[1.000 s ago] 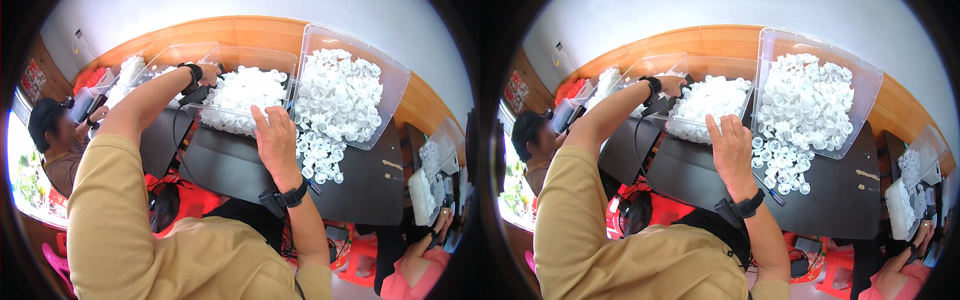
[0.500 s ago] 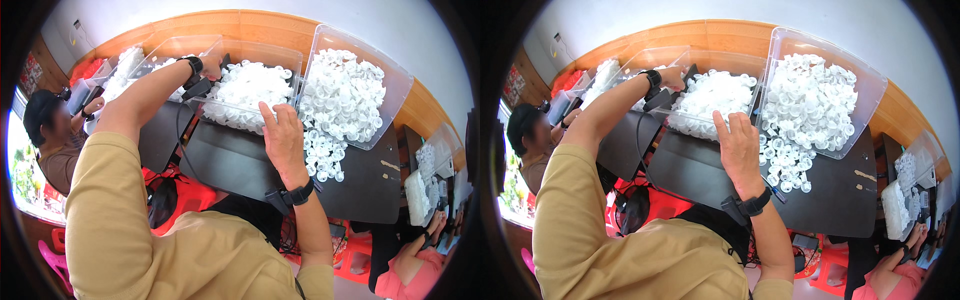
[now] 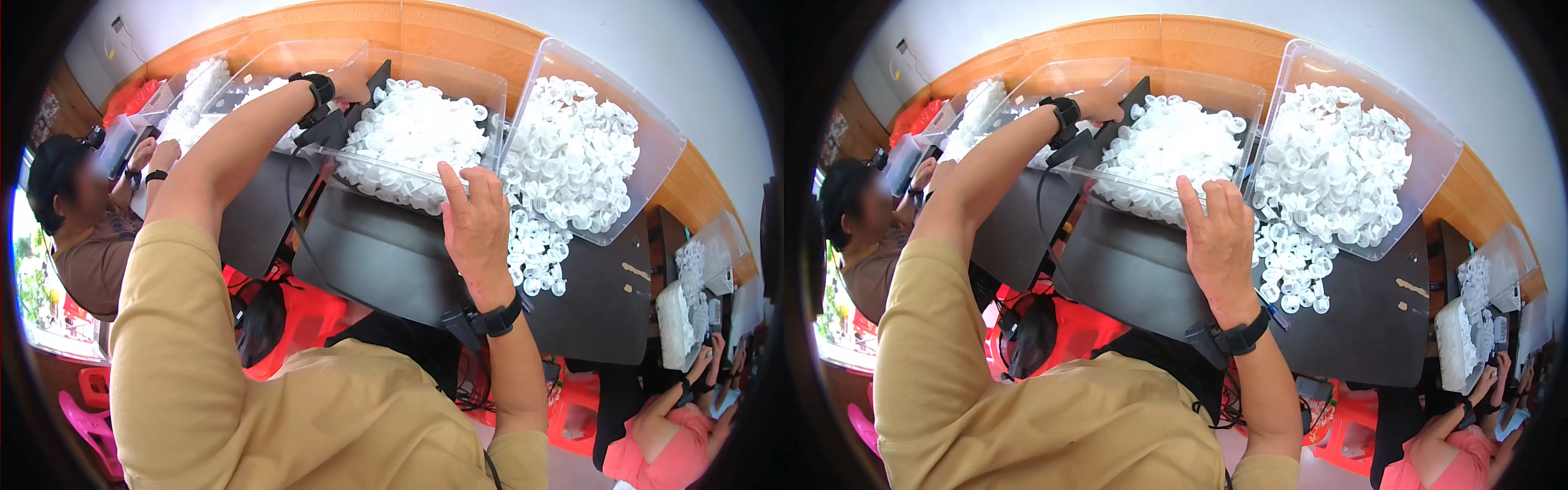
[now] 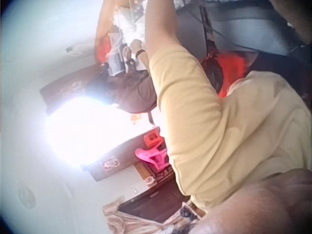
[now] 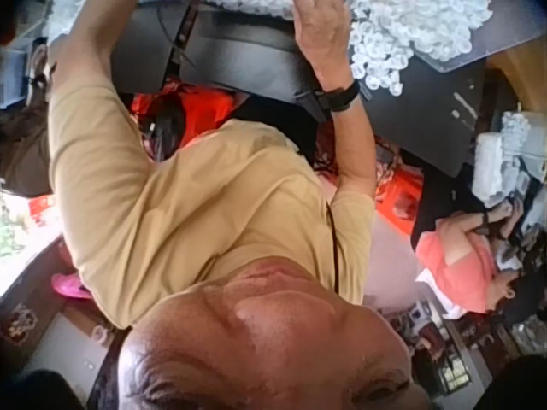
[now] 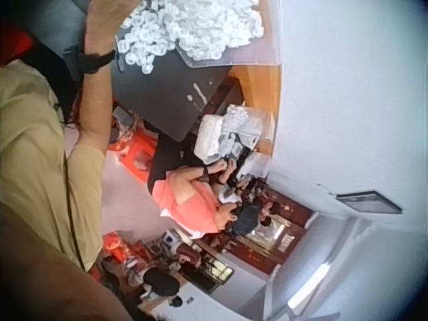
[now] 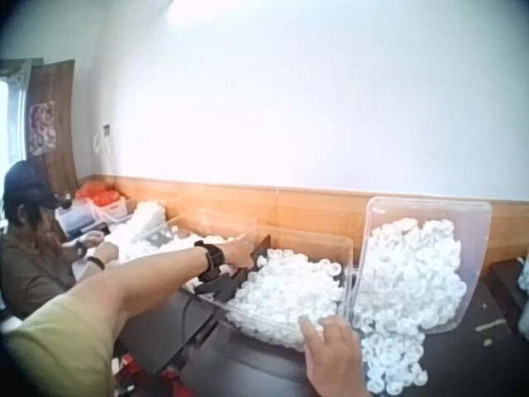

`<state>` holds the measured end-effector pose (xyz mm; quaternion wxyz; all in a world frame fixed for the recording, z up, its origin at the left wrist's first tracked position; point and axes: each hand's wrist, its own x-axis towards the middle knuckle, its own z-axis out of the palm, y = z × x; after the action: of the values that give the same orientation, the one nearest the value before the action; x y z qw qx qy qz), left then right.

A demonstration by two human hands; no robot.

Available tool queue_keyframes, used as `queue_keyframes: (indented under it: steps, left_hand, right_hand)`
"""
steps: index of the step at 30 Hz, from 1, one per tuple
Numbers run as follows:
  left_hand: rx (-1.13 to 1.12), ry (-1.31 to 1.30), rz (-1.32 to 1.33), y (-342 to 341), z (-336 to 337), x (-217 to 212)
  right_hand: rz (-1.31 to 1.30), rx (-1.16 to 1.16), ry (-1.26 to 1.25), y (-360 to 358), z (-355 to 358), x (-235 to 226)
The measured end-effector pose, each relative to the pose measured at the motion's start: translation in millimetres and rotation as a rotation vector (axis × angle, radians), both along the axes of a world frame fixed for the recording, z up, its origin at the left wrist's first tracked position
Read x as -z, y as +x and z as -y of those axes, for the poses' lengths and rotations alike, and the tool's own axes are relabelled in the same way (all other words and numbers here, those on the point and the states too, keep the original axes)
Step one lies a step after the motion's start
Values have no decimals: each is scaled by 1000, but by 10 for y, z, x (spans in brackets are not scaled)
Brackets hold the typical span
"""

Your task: Inspecting and probing white plastic caps and plugs using a small tool on a workstation mat.

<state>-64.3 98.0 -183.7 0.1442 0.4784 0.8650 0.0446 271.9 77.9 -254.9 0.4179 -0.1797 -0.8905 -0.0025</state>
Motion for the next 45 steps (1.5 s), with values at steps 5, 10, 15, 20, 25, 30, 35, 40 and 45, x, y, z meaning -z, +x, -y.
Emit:
queue_keyframes:
  steps: [5, 10, 15, 20, 25, 30, 35, 40, 45]
  left_hand:
    - [164, 95, -162, -174, -36, -55]
    - [225, 281, -126, -269, 30, -61]
    - [224, 352, -66, -285, 50, -214]
    - [269, 401, -54, -334, 30, -344]
    - [293, 409, -67, -343, -43, -524]
    - [153, 423, 169, -325, -113, -663]
    - [167, 348, 105, -501, -144, -768]
    - [205, 426, -100, -359, -165, -916]
    - [161, 393, -312, -421, -235, -963]
  right_hand:
    - [11, -5, -5, 7, -17, 10]
    - [23, -9, 1, 1, 12, -16]
    - [38, -2, -2, 17, 33, -43]
    - [32, -10, -5, 13, 27, -42]
    - [27, -18, -12, 1, 15, -40]
    - [12, -14, -5, 6, -1, -23]
    - [4, -34, 2, -5, 17, -39]
    - [7, -19, -8, 14, -10, -16]
    - [2, -17, -5, -5, 4, -13]
